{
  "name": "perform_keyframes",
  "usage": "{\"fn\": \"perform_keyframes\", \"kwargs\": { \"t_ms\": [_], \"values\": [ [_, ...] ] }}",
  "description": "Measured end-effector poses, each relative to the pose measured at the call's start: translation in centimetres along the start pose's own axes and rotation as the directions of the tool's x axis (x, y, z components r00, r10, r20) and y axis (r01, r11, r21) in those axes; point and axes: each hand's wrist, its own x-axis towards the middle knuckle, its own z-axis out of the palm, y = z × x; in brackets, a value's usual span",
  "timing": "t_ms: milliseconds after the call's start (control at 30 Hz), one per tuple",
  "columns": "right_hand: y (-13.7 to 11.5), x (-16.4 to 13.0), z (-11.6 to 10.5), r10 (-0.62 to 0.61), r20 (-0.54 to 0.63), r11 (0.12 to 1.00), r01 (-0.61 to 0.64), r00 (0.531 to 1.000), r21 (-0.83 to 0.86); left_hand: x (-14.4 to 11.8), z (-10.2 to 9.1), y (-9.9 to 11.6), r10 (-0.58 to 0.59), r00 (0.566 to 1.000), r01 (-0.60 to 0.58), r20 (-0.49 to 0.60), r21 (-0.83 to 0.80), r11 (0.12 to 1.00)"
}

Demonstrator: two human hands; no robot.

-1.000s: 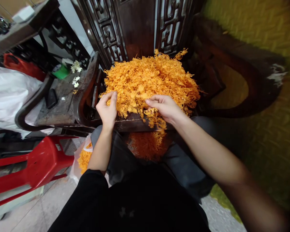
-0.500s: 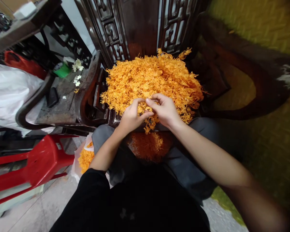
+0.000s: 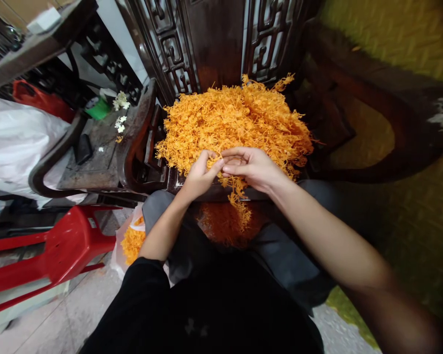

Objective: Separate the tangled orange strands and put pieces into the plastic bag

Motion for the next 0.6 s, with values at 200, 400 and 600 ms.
{"fn": "perform_keyframes", "kwargs": {
  "t_ms": [200, 400, 600],
  "values": [
    [0.3, -0.1, 0.3, -0.068, -0.040, 0.998, 0.068, 0.997, 0.006, 0.1, -0.3, 0.4, -0.162, 0.976, 0.196, 0.146, -0.267, 0.944],
    [0.0, 0.0, 0.1, -0.035, 0.004, 0.996, 0.035, 0.999, -0.080, -0.1, -0.4, 1.0, -0.174, 0.971, 0.225, 0.165, -0.381, 0.897],
    [-0.9, -0.1, 0.0, 0.023, 0.074, 0.999, -0.026, 0.997, 0.037, -0.1, -0.8, 2.4, -0.210, 0.947, 0.311, 0.243, -0.536, 0.785]
  ]
}}
